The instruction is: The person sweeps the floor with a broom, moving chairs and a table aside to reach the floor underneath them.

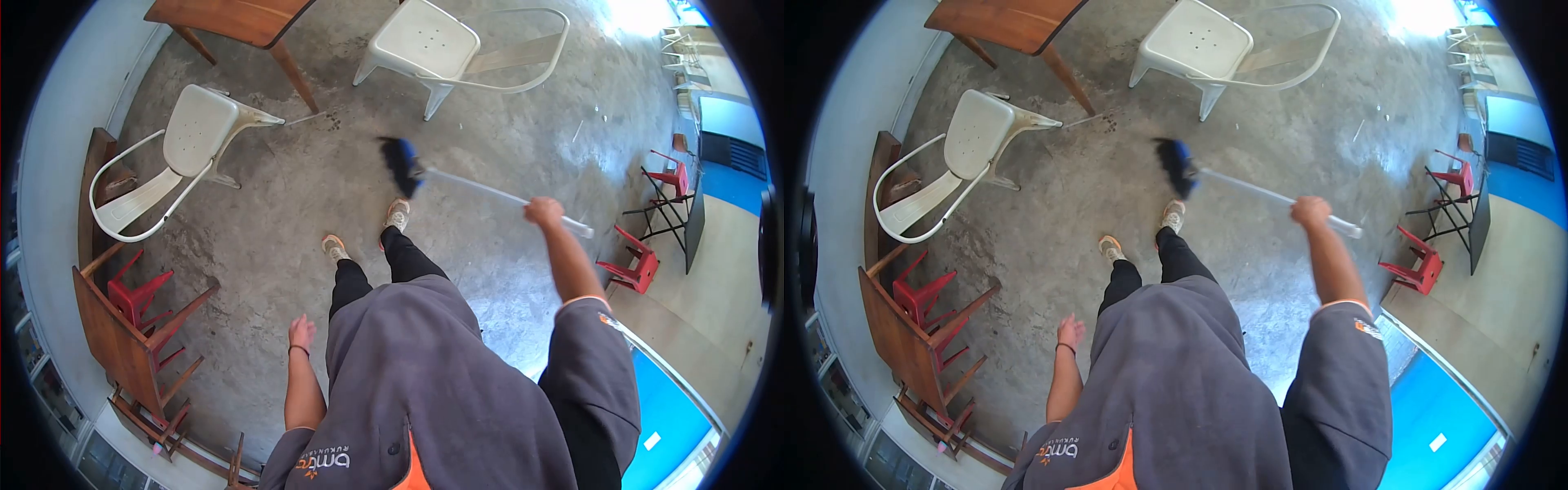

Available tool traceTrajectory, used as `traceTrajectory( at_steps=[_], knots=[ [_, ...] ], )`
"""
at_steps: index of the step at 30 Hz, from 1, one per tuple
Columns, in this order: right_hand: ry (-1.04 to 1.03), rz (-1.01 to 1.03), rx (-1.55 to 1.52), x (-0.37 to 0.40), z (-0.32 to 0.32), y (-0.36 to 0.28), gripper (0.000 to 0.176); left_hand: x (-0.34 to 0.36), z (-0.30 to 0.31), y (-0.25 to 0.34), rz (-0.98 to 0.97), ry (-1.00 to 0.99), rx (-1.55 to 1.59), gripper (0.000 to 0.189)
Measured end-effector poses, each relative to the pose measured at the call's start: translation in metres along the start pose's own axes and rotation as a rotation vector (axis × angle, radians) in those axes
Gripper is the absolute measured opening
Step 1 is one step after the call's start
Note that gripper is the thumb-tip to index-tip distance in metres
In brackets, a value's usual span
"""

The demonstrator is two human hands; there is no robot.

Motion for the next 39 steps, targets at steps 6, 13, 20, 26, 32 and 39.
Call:
traceTrajectory(
  at_steps=[6,13,20,26,32,39],
  knots=[
    [0.205,-0.402,-0.046,-0.046,0.048,0.114,0.025,0.024,-0.088,0.161,-0.427,-0.109,-0.196,0.039],
    [0.315,-0.452,-0.177,-0.014,0.037,0.201,0.019,0.026,-0.056,0.158,-0.342,-0.031,-0.165,0.041],
    [0.233,-0.23,-0.038,0.113,0.023,0.121,0.024,-0.032,-0.008,0.017,0.063,-0.115,-0.124,0.048],
    [0.118,-0.024,-0.044,0.218,0.008,-0.017,0.04,-0.031,0.032,0.018,-0.035,-0.127,-0.091,0.047],
    [0.106,0.247,-0.082,0.243,-0.017,-0.185,0.03,-0.016,0.114,0.044,-0.213,-0.047,0.043,0.048],
    [0.104,0.562,-0.087,0.228,-0.057,-0.386,0.029,0.001,0.167,0.006,-0.169,0.035,0.16,0.052]
  ],
)
Point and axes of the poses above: each hand's wrist, its own x-axis away from the middle knuckle, its own z-axis out of the back of the hand, y = z × x, the point moved 8 cm from there along -x, towards the middle knuckle, and after that the axes turned 15 degrees about -y, right-handed, at the moved point
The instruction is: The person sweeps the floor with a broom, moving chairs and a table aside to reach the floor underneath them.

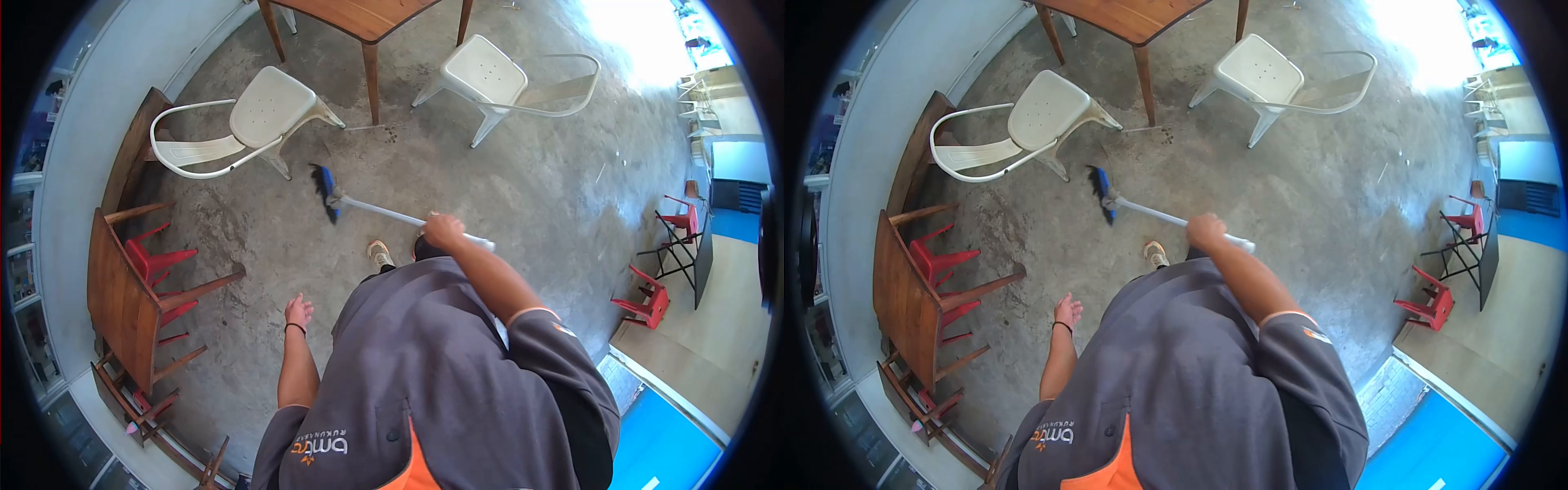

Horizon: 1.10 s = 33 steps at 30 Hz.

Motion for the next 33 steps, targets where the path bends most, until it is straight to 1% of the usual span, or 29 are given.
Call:
traceTrajectory(
  at_steps=[3,4,6,7,9,10,11,12,13,15,17,20,23,25,26,27,29,30,31,33],
  knots=[
    [0.031,0.054,0.168,-0.055,-0.019,-0.013,0.03,0.011,-0.004,-0.03,0.058,0.006,0.043,0.054],
    [-0.01,0.065,0.201,-0.063,-0.017,-0.01,0.033,0.015,-0.005,-0.038,0.082,0.009,0.055,0.054],
    [-0.051,-0.083,0.01,-0.07,-0.008,0.032,0.036,0.021,-0.015,-0.054,0.122,0.029,0.061,0.054],
    [-0.076,-0.16,-0.091,-0.069,-0.006,0.06,0.037,0.024,-0.021,-0.062,0.144,0.039,0.062,0.054],
    [-0.157,-0.248,-0.064,-0.072,-0.003,0.134,0.039,0.027,-0.038,-0.07,0.194,0.035,0.061,0.055],
    [-0.179,-0.293,-0.079,-0.073,-0.005,0.18,0.037,0.028,-0.048,-0.071,0.218,0.018,0.05,0.055],
    [-0.222,-0.278,-0.043,-0.055,0.007,0.219,0.035,0.028,-0.059,-0.069,0.241,-0.008,0.034,0.056],
    [-0.268,-0.361,-0.077,-0.039,0.014,0.265,0.033,0.027,-0.071,-0.063,0.258,-0.042,0.012,0.056],
    [-0.269,-0.423,-0.075,-0.03,0.018,0.316,0.033,0.023,-0.082,-0.054,0.262,-0.072,-0.008,0.056],
    [-0.179,-0.584,-0.041,-0.003,0.039,0.406,0.034,0.012,-0.101,-0.035,0.245,-0.097,-0.031,0.057],
    [-0.149,-0.717,0.017,0.045,0.086,0.433,0.029,-0.007,-0.115,-0.01,0.19,-0.074,-0.027,0.057],
    [0.11,-0.9,0.053,0.036,0.097,0.502,0.026,-0.029,-0.145,0.037,0.093,-0.036,-0.03,0.057],
    [0.11,-1.108,0.016,0.076,0.122,0.523,0.025,-0.017,-0.183,0.111,-0.052,-0.056,-0.085,0.055],
    [0.148,-1.042,0.017,0.086,0.124,0.565,0.024,-0.021,-0.192,0.139,-0.125,-0.073,-0.138,0.053],
    [0.116,-1.008,0.042,0.089,0.126,0.564,0.025,-0.026,-0.196,0.147,-0.15,-0.083,-0.164,0.052],
    [0.087,-0.975,0.068,0.101,0.138,0.557,0.025,-0.028,-0.199,0.15,-0.175,-0.096,-0.188,0.051],
    [0.009,-0.906,0.126,0.123,0.164,0.532,0.026,-0.04,-0.202,0.145,-0.103,-0.128,-0.214,0.055],
    [-0.042,-0.867,0.156,0.132,0.176,0.506,0.026,-0.047,-0.201,0.148,-0.073,-0.144,-0.229,0.058],
    [-0.091,-0.827,0.186,0.137,0.184,0.478,0.027,-0.048,-0.198,0.153,-0.072,-0.078,-0.212,0.061],
    [-0.087,-0.803,0.103,0.143,0.194,0.433,0.03,-0.05,-0.194,0.161,-0.063,0.052,-0.182,0.07]
  ],
)
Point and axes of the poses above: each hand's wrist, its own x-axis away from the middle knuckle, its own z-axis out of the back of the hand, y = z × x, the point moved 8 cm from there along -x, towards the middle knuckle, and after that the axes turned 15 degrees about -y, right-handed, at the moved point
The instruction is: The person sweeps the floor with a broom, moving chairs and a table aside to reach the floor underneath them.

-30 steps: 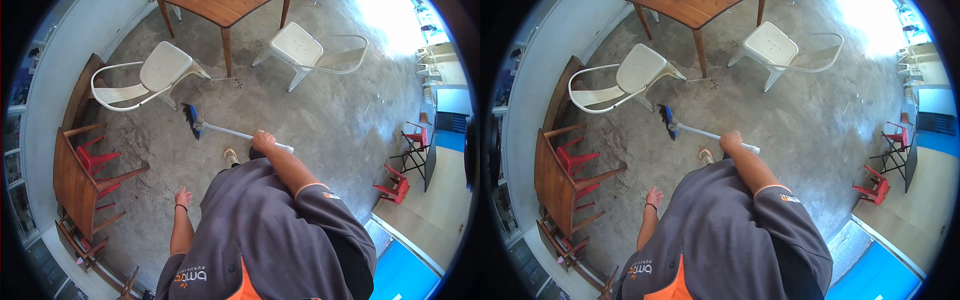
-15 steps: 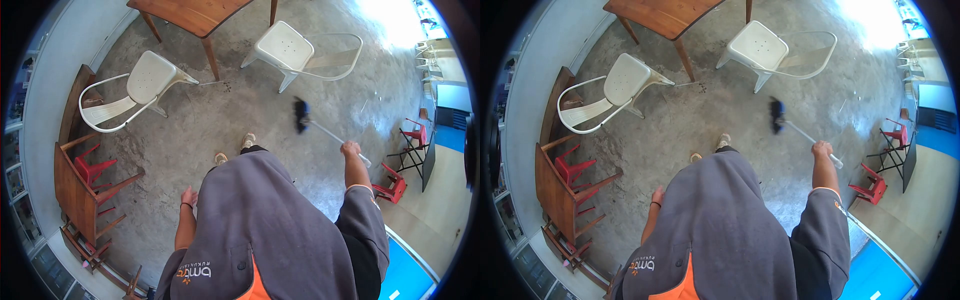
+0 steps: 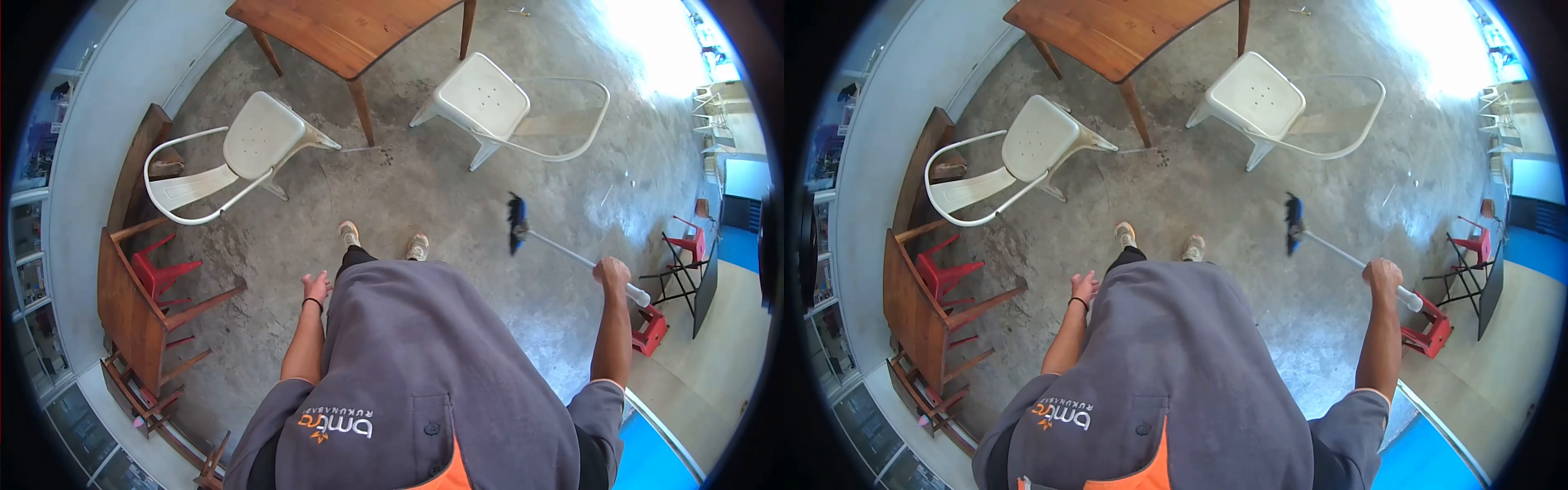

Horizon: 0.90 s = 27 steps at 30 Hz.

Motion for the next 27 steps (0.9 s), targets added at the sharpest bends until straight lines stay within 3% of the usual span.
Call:
traceTrajectory(
  at_steps=[1,4,7,10,14,18,22,24,25,27],
  knots=[
    [-0.018,0.012,-0.035,0.017,0.002,-0.015,0.032,-0.006,0.005,0.009,-0.038,0.003,0.027,0.08],
    [-0.046,0.13,-0.087,0.065,0.014,-0.079,0.039,-0.024,0.02,0.055,-0.235,0.054,-0.043,0.077],
    [-0.137,0.261,-0.084,0.104,0.027,-0.156,0.045,-0.032,0.039,0.118,-0.332,-0.026,-0.131,0.078],
    [-0.171,0.408,-0.106,0.112,0.03,-0.248,0.048,-0.037,0.077,0.172,-0.377,-0.01,-0.171,0.078],
    [-0.119,0.571,-0.215,0.134,0.048,-0.37,0.05,-0.067,0.149,0.182,-0.364,0.045,-0.054,0.08],
    [-0.161,0.665,-0.331,0.122,0.035,-0.471,0.05,-0.068,0.209,0.14,-0.266,0.094,0.019,0.081],
    [-0.091,0.63,-0.386,0.095,0.0,-0.495,0.05,-0.057,0.257,0.062,0.0,0.142,0.096,0.083],
    [-0.098,0.668,-0.32,0.058,-0.026,-0.488,0.05,-0.057,0.263,0.018,0.094,0.167,0.165,0.077],
    [-0.177,0.622,-0.28,0.052,-0.028,-0.472,0.041,-0.052,0.261,0.001,0.144,0.177,0.185,0.075],
    [-0.223,0.482,-0.26,0.06,-0.017,-0.41,0.039,-0.048,0.252,-0.019,0.232,0.183,0.202,0.07]
  ],
)
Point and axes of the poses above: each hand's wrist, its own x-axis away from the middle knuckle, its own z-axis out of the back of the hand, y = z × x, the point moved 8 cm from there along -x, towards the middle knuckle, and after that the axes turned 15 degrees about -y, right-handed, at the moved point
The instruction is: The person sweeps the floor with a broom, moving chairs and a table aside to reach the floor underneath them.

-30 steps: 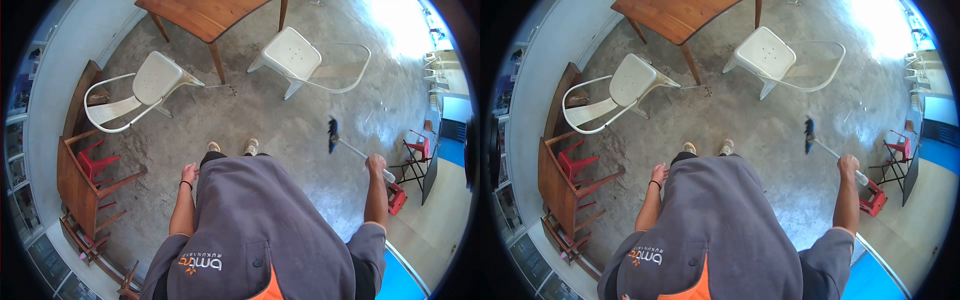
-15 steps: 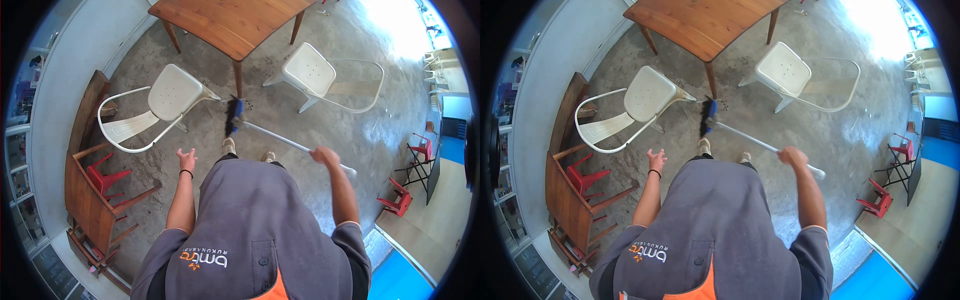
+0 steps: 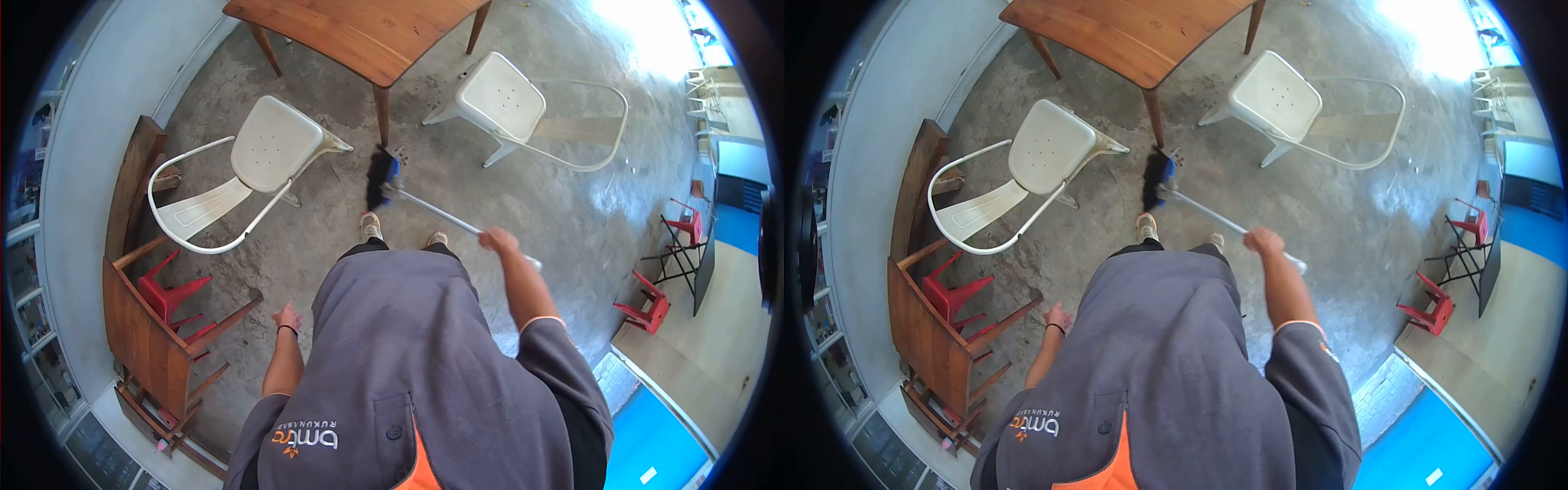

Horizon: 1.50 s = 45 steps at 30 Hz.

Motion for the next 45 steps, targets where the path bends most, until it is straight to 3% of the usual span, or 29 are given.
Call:
traceTrajectory(
  at_steps=[2,7,11,14,17,20,25,33,38,42,45],
  knots=[
    [-0.018,-0.084,0.039,-0.005,0.009,0.061,0.037,0.008,-0.025,-0.019,0.07,-0.003,0.0,0.067],
    [0.076,-0.305,0.107,0.026,0.043,0.204,0.033,0.017,-0.113,-0.011,-0.12,-0.1,-0.09,0.074],
    [0.283,-0.424,0.191,0.021,0.07,0.307,0.025,0.051,-0.19,0.025,-0.249,-0.229,-0.174,0.076],
    [0.511,-0.538,0.056,0.007,0.072,0.368,0.021,0.085,-0.231,0.038,-0.368,-0.229,-0.266,0.076],
    [0.56,-0.619,0.015,0.043,0.074,0.427,0.021,0.106,-0.263,0.036,-0.435,-0.286,-0.286,0.076],
    [0.506,-0.472,-0.005,0.099,0.075,0.455,0.028,0.105,-0.285,0.021,-0.427,-0.291,-0.325,0.073],
    [0.376,-0.426,0.059,0.166,0.073,0.406,0.034,0.092,-0.311,0.015,-0.444,-0.324,-0.377,0.07],
    [0.283,-0.074,0.174,0.128,0.042,0.238,0.041,0.093,-0.321,0.063,-0.451,-0.386,-0.457,0.069],
    [0.27,0.046,0.188,0.063,0.06,0.119,0.04,0.059,-0.259,0.063,-0.388,-0.364,-0.337,0.071],
    [0.351,0.064,0.257,0.041,0.112,0.064,0.036,0.035,-0.177,0.054,-0.244,-0.261,-0.219,0.072],
    [0.419,-0.094,0.39,0.01,0.161,0.053,0.029,0.011,-0.117,0.043,-0.166,-0.165,-0.125,0.071]
  ],
)
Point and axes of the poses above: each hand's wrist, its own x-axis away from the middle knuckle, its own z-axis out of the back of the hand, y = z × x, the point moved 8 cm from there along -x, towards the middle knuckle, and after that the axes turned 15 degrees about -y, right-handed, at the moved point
